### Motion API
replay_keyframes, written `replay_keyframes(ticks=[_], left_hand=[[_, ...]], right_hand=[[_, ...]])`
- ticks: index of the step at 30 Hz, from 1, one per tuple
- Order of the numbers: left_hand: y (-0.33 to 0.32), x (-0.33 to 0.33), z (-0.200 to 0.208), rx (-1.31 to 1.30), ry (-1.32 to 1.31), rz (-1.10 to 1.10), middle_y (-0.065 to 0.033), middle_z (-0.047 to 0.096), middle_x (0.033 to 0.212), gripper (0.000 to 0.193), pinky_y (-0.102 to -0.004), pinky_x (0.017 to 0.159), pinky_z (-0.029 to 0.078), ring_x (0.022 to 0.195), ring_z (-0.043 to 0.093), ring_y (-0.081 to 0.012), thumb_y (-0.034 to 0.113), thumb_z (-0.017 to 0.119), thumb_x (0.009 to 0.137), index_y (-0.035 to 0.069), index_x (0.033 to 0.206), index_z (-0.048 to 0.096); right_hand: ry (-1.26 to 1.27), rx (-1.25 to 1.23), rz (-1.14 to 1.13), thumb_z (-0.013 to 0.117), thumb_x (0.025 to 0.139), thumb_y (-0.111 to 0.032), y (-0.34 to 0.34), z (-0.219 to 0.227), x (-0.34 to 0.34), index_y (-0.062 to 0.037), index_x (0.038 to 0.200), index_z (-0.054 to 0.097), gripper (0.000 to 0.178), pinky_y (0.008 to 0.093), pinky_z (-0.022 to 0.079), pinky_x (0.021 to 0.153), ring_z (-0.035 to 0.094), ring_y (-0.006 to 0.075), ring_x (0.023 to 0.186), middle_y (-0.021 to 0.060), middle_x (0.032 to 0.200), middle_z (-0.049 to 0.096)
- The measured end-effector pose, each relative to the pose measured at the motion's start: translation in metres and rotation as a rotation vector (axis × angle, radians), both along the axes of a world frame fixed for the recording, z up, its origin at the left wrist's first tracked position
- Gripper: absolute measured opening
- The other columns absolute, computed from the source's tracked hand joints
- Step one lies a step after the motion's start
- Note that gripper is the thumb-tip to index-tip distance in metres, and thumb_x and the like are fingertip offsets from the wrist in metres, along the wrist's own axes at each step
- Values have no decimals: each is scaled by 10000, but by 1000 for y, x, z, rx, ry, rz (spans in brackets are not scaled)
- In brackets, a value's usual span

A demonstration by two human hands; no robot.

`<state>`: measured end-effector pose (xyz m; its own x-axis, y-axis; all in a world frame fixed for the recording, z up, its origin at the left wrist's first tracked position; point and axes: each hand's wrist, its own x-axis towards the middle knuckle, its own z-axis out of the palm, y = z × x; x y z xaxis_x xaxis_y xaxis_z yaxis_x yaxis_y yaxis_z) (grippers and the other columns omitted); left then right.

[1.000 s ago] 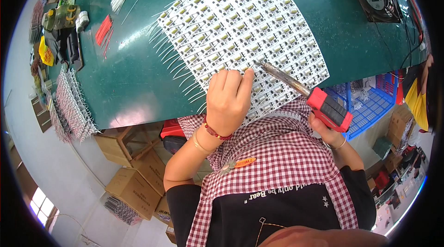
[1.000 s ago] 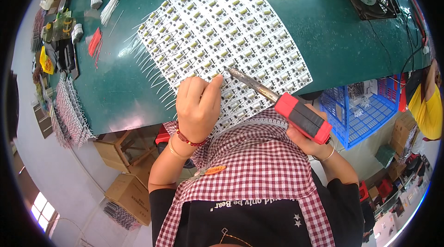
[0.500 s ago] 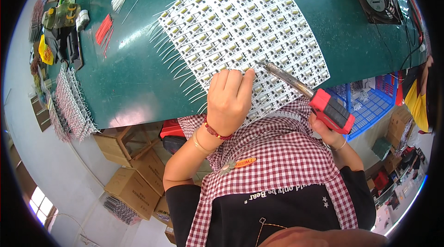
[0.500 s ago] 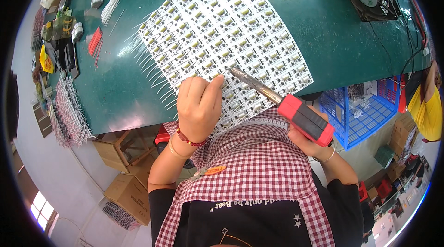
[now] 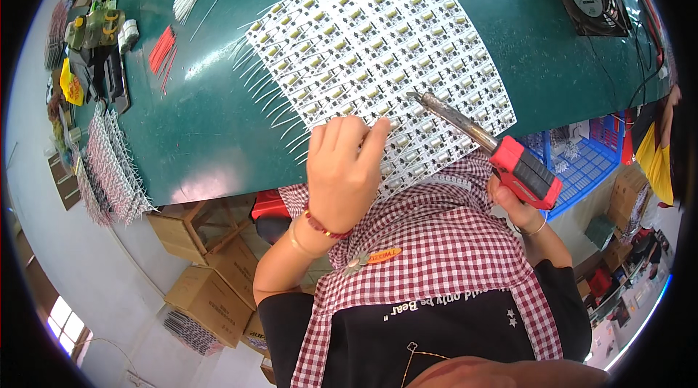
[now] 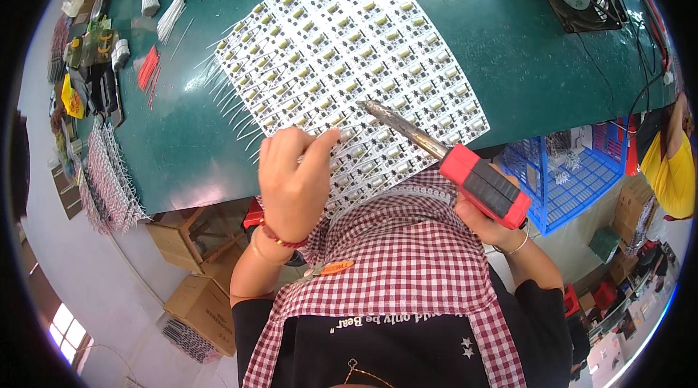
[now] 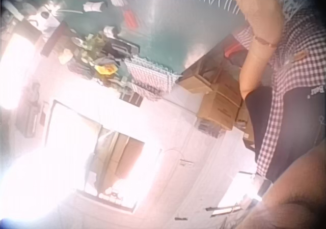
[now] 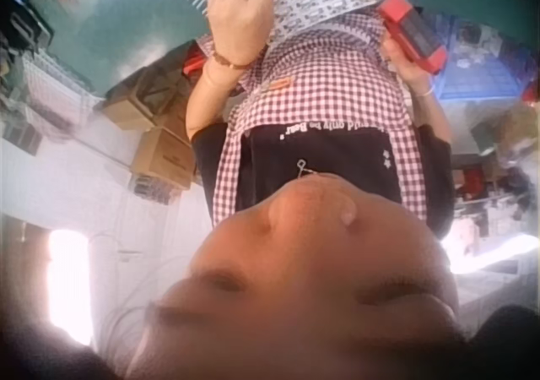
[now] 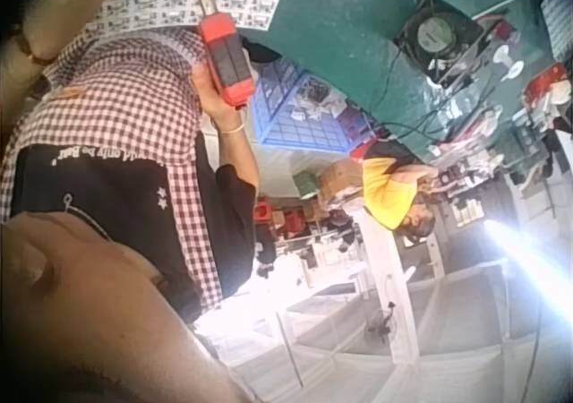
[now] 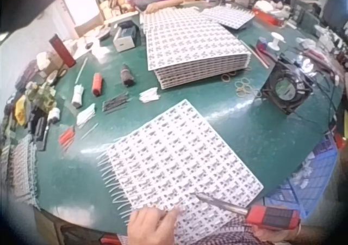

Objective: Applying heat or solder to components on a large sheet of LED strips using a handheld tool.

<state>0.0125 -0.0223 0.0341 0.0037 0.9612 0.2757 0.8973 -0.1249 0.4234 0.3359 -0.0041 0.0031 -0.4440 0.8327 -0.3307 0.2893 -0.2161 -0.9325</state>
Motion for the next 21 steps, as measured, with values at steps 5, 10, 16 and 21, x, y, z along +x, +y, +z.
replay_keyframes(ticks=[5, 10, 16, 21], left_hand=[[12, -7, -5, 38, -95, -54, -59, 466, 785, 282, -359, 659, 398, 737, 510, -226, 0, 650, 733, 23, 1009, 701], [17, -4, -22, 18, -112, -52, -65, 465, 772, 242, -362, 650, 414, 721, 511, -232, -38, 679, 732, 22, 965, 706], [22, -4, -20, 17, -156, -29, -65, 505, 748, 221, -356, 619, 421, 702, 527, -235, -91, 724, 745, 20, 936, 722], [24, -5, -22, 9, -177, -24, -68, 509, 750, 195, -356, 622, 427, 707, 535, -239, -90, 706, 759, 17, 922, 715]], right_hand=[[4, -38, -5, 753, 831, -149, -1, -2, 2, -25, 998, 698, 215, 348, 498, 690, 650, 237, 801, 91, 898, 676], [53, -120, -5, 749, 835, -135, 4, 8, -12, -12, 987, 687, 205, 334, 488, 686, 623, 215, 767, 82, 871, 652], [60, -155, -32, 750, 827, -121, 4, 11, -16, -15, 964, 684, 185, 330, 482, 664, 612, 213, 749, 85, 864, 646], [32, -75, 7, 755, 811, -116, 4, 9, -14, -22, 944, 685, 177, 334, 489, 654, 618, 220, 746, 84, 843, 645]])
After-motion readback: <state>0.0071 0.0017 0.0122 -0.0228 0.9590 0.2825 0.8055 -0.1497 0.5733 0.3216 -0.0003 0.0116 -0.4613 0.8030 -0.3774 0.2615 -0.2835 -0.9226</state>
